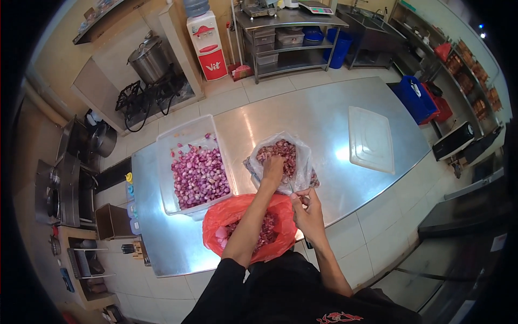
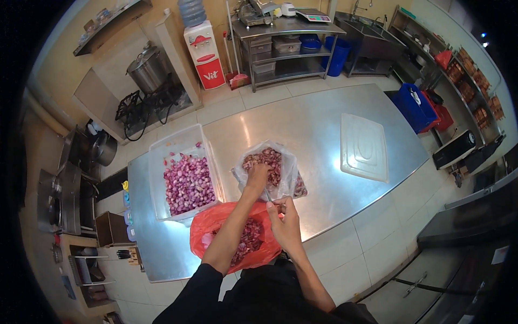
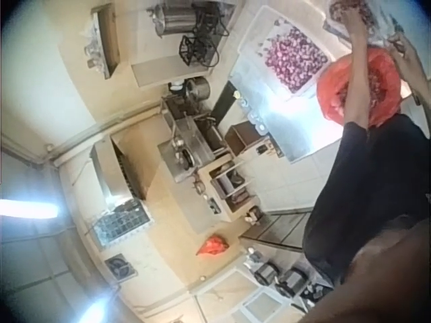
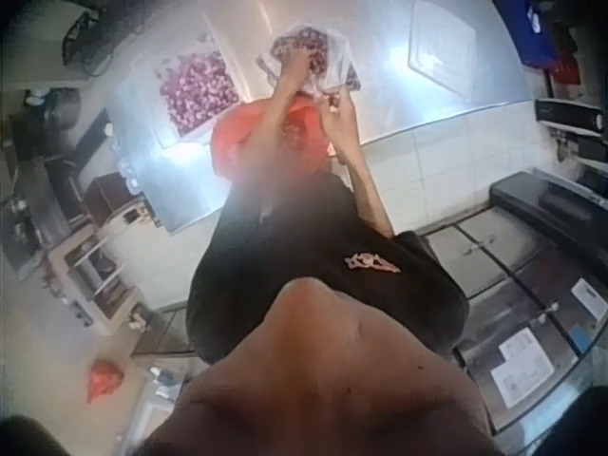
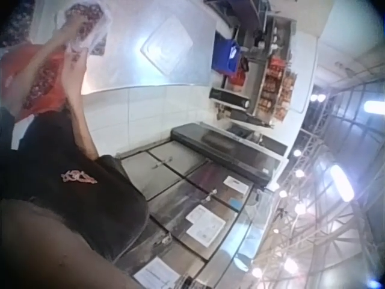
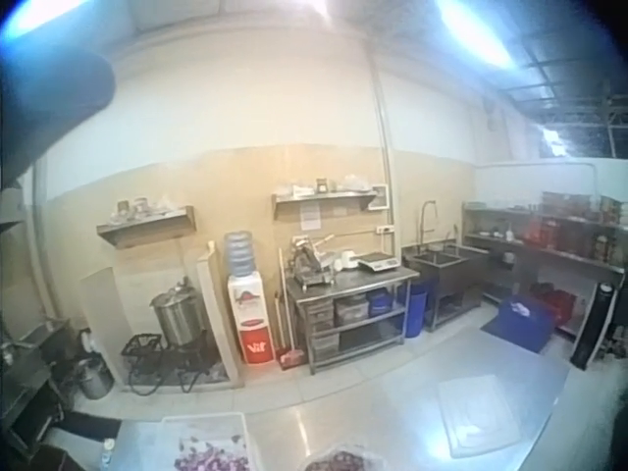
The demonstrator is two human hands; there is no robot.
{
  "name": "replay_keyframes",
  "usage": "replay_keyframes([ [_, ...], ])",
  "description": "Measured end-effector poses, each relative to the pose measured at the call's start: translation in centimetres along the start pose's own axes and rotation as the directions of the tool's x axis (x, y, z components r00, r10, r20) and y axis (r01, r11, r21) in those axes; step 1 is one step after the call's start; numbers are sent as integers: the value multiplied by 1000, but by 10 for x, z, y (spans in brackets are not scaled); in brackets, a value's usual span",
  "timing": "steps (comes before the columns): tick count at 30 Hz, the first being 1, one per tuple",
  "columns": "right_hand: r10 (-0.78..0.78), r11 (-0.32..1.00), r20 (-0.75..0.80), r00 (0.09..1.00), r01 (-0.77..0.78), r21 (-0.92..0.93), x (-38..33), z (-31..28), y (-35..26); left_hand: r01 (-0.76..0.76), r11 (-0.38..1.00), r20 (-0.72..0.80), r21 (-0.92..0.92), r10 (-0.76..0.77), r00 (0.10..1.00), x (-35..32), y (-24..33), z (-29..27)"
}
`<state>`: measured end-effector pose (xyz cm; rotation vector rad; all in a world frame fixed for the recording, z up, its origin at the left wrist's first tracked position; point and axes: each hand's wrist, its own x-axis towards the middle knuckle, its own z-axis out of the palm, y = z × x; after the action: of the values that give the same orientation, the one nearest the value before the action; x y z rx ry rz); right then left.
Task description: Sorting, trimming, and cleaning shallots using a small knife in a commercial kitchen prep area.
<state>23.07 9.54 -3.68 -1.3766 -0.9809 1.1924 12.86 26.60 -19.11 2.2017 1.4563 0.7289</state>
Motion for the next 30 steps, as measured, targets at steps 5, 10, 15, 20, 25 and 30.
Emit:
replay_keyframes([
  [5,-13,999,81,997,16,-37,2,-16,0,67,984,-96,167,-52,994,5,1,30],
  [10,-4,999,99,995,9,-46,-2,-20,-15,451,886,-105,-105,-461,881,6,11,33],
  [15,30,999,78,996,-29,-17,-3,-23,-19,134,974,-108,184,-115,987,-3,30,7],
  [20,-11,1000,80,997,11,-1,-9,-16,-24,110,899,-245,-424,-231,942,-25,59,-47],
  [25,-15,994,195,981,-6,105,-22,-6,-33,200,290,43,-936,-471,881,-89,104,-131],
  [30,-125,992,316,940,127,17,-46,17,-29,68,-36,77,-997,-507,858,-161,115,-178],
])
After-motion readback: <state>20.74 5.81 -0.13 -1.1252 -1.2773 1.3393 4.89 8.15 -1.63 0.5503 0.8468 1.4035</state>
